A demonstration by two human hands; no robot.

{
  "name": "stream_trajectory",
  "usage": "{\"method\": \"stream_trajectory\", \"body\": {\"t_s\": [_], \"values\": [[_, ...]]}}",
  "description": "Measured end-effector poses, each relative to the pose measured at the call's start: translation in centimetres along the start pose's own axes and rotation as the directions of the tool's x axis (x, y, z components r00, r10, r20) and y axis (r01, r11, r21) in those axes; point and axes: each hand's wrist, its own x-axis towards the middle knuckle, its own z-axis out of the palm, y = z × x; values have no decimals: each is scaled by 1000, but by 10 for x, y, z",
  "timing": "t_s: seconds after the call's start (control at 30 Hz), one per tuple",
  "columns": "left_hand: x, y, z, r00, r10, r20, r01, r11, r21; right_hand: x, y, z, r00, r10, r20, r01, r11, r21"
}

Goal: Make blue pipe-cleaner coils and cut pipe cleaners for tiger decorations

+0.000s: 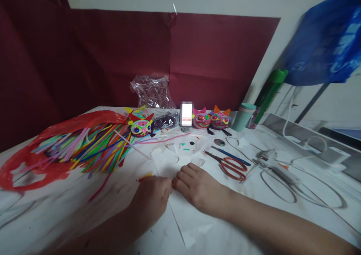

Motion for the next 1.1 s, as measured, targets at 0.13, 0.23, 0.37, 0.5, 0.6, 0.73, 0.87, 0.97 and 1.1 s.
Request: {"method": "stream_trajectory", "body": {"t_s": [0.13, 0.23, 0.37, 0.5, 0.6, 0.73, 0.87, 0.97, 1.1], "values": [[-4, -8, 9, 987, 133, 92, -155, 944, 290, 0, -7, 1, 997, -11, 83, 14, 999, -38], [-4, -11, 11, 972, 207, 115, -235, 906, 351, -1, -4, 4, 997, -19, 70, 16, 999, 50], [-2, -3, -1, 898, 347, -270, -294, 930, 219, -4, 13, 10, 937, 314, -151, -250, 907, 338], [1, 6, -11, 929, 181, -323, -226, 968, -106, 0, 20, 12, 693, 718, -60, -433, 482, 762], [4, 4, -4, 975, -163, -151, 87, 904, -419, 6, 5, 15, 662, 749, 1, -348, 307, 886], [7, -4, 12, 945, -322, -57, 185, 671, -717, 14, -21, 20, 696, 718, 17, -237, 207, 949], [7, 0, 17, 960, -280, 7, 124, 405, -906, 18, -32, 27, 677, 735, 40, -186, 118, 975], [7, 6, 16, 953, -301, 41, 134, 293, -947, 20, -36, 32, 664, 747, 47, -180, 98, 979], [6, 4, 11, 949, -314, 19, 151, 404, -902, 19, -39, 32, 680, 733, 34, -219, 158, 963]]}}
